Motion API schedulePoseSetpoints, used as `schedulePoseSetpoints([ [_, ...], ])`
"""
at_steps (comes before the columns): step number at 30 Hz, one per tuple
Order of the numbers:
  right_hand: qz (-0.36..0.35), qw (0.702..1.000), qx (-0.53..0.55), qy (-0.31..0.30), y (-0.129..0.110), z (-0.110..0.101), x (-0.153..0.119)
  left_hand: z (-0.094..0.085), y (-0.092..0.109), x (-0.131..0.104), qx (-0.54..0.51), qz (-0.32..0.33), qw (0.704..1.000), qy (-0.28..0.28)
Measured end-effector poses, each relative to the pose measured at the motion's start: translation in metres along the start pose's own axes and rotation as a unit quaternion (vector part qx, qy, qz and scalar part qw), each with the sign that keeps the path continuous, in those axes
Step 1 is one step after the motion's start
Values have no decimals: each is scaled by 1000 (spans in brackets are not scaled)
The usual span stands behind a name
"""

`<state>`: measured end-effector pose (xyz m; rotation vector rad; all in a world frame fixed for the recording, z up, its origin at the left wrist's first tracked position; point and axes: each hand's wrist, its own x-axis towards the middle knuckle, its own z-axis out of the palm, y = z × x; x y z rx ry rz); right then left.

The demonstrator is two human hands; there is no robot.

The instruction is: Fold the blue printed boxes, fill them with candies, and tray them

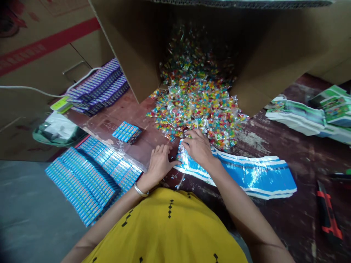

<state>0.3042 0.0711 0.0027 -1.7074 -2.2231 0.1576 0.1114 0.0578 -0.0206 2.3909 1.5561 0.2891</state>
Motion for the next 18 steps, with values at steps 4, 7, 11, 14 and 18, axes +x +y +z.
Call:
schedulePoseSetpoints([
  [4, 62, 998, -11, -7, -4, 1, 0, -1, 4, -1, 23, 16, 1000, 3],
  [7, 56, 997, -45, -25, -2, 6, 2, -2, 5, 0, 28, 11, 1000, -5],
  [11, 20, 999, -33, -21, 4, 7, 3, -1, 3, 2, 20, 4, 1000, -15],
  [14, 11, 1000, 2, 16, 2, 3, 2, -1, 3, 0, 13, 0, 1000, -15],
  [18, 72, 987, 142, 32, -6, -2, 3, -5, 7, -3, -58, 4, 998, -8],
])
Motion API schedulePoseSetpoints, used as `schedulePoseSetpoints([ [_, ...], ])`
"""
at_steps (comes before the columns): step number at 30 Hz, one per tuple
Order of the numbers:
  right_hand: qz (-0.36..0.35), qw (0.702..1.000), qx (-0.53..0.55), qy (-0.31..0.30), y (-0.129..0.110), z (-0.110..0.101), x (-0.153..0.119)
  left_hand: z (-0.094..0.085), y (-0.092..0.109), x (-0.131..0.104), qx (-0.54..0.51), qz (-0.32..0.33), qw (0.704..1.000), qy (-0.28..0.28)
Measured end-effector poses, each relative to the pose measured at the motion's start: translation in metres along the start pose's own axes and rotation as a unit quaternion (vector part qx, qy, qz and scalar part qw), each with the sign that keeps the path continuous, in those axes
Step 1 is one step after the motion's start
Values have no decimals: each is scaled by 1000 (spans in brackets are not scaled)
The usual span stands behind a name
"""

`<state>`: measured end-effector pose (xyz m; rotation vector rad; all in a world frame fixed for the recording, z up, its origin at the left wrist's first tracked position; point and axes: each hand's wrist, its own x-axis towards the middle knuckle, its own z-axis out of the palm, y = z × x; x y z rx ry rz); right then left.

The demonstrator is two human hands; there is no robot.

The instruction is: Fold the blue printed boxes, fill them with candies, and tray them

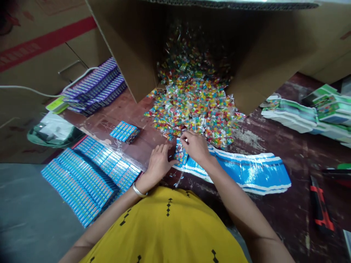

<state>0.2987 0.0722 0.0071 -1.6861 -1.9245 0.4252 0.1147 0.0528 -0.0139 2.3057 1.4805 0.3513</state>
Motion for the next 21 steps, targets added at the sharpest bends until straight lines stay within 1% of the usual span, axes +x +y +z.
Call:
schedulePoseSetpoints([
  [2, 64, 992, 106, 22, -6, -1, 0, -3, 4, -1, -73, 6, 997, 8],
  [5, 138, 959, 241, 61, -13, -1, -2, -10, 8, -1, -146, -6, 989, 10],
  [7, 170, 930, 320, 53, -16, -1, -4, -14, 8, 1, -171, -10, 985, 11],
  [10, 201, 889, 408, 43, -18, 2, -10, -20, 6, 2, -209, 16, 978, 8],
  [13, 220, 874, 429, 60, -19, 6, -14, -22, 6, -3, -212, 46, 976, -11],
  [14, 225, 874, 426, 65, -20, 7, -14, -21, 6, -6, -199, 43, 979, -10],
  [18, 227, 881, 407, 81, -23, 7, -11, -18, 7, -15, -146, 16, 989, 25],
  [21, 221, 875, 424, 75, -28, 6, -10, -20, 7, -14, -168, 3, 986, 25],
])
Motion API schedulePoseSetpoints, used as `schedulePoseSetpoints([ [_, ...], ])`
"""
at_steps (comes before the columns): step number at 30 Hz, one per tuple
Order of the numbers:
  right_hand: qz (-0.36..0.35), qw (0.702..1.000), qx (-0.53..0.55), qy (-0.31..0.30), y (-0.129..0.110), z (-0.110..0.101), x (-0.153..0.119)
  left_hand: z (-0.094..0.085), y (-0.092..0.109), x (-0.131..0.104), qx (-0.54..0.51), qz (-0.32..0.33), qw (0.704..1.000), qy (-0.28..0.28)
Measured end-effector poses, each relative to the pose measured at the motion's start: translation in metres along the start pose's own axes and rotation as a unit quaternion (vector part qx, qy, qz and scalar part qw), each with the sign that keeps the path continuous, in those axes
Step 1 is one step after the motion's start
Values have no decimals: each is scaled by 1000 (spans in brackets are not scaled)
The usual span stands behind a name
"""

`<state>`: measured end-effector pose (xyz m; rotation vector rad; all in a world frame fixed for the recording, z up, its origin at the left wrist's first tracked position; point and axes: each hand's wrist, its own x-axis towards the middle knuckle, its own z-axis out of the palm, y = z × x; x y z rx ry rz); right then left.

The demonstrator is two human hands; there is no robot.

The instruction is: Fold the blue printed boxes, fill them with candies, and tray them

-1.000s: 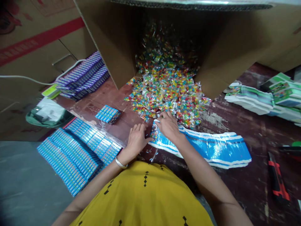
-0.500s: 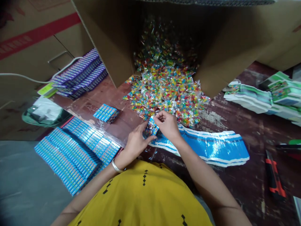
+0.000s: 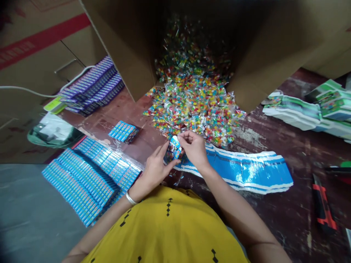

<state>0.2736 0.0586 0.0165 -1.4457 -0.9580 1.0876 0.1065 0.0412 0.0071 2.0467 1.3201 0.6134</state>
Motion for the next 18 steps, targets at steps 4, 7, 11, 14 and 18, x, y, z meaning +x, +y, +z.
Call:
schedulePoseSetpoints([
  [4, -28, 997, 5, -74, -4, 1, -11, -9, -2, 9, -235, -17, 970, -57],
  [7, -60, 980, -68, -175, -9, -1, -22, -16, -8, 13, -449, -42, 882, -134],
  [11, -76, 955, -130, -254, -21, -10, -24, -25, -16, 10, -497, -61, 843, -195],
  [14, -44, 929, -137, -342, -30, -19, -15, -29, -18, 6, -457, -48, 854, -244],
  [18, 11, 900, -142, -412, -33, -23, -8, -28, -18, 3, -453, -67, 857, -236],
])
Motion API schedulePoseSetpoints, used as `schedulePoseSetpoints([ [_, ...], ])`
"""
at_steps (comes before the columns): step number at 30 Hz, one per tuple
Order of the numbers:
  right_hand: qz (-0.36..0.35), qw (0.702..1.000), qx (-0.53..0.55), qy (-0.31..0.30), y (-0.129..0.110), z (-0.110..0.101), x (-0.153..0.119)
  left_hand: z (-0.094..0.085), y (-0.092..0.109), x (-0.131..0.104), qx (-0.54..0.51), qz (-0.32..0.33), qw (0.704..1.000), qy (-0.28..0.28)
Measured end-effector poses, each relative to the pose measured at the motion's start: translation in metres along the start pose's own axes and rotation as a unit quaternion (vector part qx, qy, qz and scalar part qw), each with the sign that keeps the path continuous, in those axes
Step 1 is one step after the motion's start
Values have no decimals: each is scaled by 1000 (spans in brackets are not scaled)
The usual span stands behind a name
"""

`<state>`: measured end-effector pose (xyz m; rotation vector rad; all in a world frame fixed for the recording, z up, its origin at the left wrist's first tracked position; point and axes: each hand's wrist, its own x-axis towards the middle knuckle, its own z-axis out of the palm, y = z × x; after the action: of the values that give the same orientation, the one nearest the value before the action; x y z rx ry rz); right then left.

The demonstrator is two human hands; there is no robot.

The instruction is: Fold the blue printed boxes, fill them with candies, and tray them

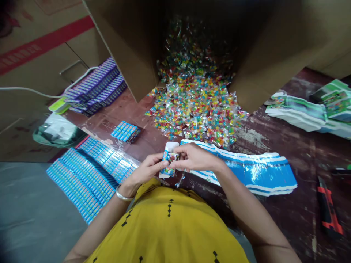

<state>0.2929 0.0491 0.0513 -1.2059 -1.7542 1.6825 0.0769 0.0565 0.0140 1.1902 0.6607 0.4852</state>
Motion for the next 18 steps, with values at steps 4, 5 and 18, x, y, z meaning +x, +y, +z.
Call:
schedulePoseSetpoints([
  [4, -42, 970, 52, 232, 7, 13, 7, 4, -8, 5, -53, 41, 990, 121],
  [5, -50, 961, 49, 269, 11, 19, 9, 6, -11, 7, -63, 55, 984, 157],
  [18, -112, 892, 42, 436, 29, 59, 26, 20, -7, 6, 69, 132, 945, 290],
])
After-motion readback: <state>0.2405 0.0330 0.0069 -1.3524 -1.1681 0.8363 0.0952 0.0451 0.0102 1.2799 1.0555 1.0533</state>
